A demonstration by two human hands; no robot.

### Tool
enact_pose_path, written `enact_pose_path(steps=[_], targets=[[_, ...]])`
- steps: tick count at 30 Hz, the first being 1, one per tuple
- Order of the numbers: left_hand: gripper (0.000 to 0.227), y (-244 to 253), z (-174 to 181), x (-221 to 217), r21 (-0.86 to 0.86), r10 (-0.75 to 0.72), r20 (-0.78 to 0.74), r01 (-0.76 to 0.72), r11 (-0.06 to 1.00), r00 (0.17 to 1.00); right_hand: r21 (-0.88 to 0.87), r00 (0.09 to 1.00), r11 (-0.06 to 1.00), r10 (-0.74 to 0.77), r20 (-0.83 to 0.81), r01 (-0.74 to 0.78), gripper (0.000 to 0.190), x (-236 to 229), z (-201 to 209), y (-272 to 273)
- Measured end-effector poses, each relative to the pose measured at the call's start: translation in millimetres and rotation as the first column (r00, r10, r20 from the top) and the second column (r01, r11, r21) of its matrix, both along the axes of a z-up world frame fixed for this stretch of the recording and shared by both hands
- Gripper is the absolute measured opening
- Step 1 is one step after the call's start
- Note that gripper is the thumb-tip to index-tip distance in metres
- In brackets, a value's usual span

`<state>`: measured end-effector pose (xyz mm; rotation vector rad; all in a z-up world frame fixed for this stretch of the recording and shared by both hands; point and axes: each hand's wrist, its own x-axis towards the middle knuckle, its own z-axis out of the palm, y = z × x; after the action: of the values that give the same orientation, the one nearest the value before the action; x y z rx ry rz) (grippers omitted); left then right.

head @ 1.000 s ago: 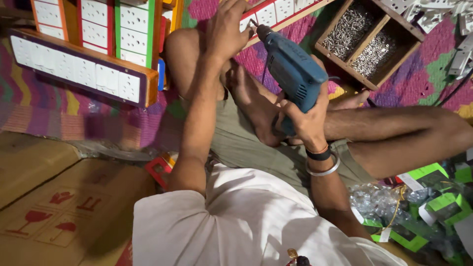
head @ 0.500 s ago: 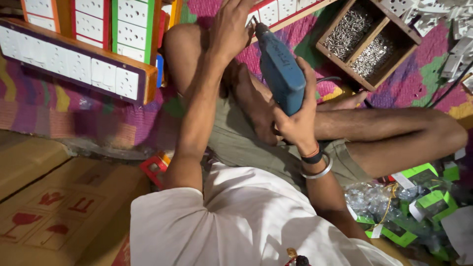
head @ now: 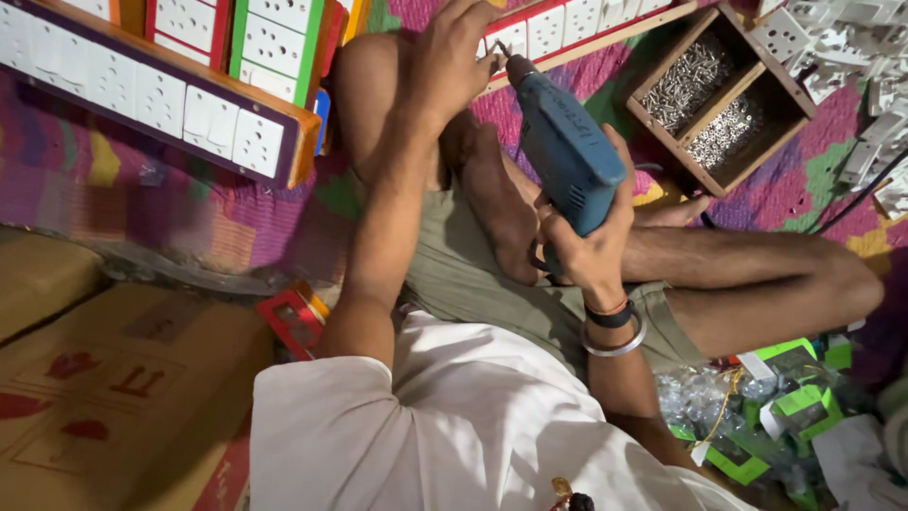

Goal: The person uses a corded electric drill to drive screws into the ends of several plastic power strip housings. They handle each strip one at a time, drilling multiple holes per unit, then place the finished strips into a growing stack on the floor.

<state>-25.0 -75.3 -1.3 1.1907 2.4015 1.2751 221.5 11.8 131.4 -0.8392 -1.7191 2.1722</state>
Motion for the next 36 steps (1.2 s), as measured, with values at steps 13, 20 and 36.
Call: enact_pose_path(steps=[13, 20, 36], targets=[[0.05, 4.3, -4.6, 3.5, 0.003, 0.003, -0.055, -0.003, 1.0, 0.998, 0.169, 0.999, 0.985, 0.032, 0.011, -0.033, 0.086, -1.9, -4.5, -2.6], [0.052, 3.0, -11.7, 7.5, -0.022, 0.016, -0.01, -0.016, 1.0, 1.0, 0.2, 0.999, 0.979, 0.028, 0.029, -0.034, 0.088, -5.0, 0.3, -1.8], [0.052, -6.4, 1.3, 0.1, 0.036, -0.068, -0.019, 0.069, 0.997, 0.998, 0.109, 0.998, 0.992, 0.063, 0.015, -0.064, 0.09, -9.2, 3.6, 0.7]])
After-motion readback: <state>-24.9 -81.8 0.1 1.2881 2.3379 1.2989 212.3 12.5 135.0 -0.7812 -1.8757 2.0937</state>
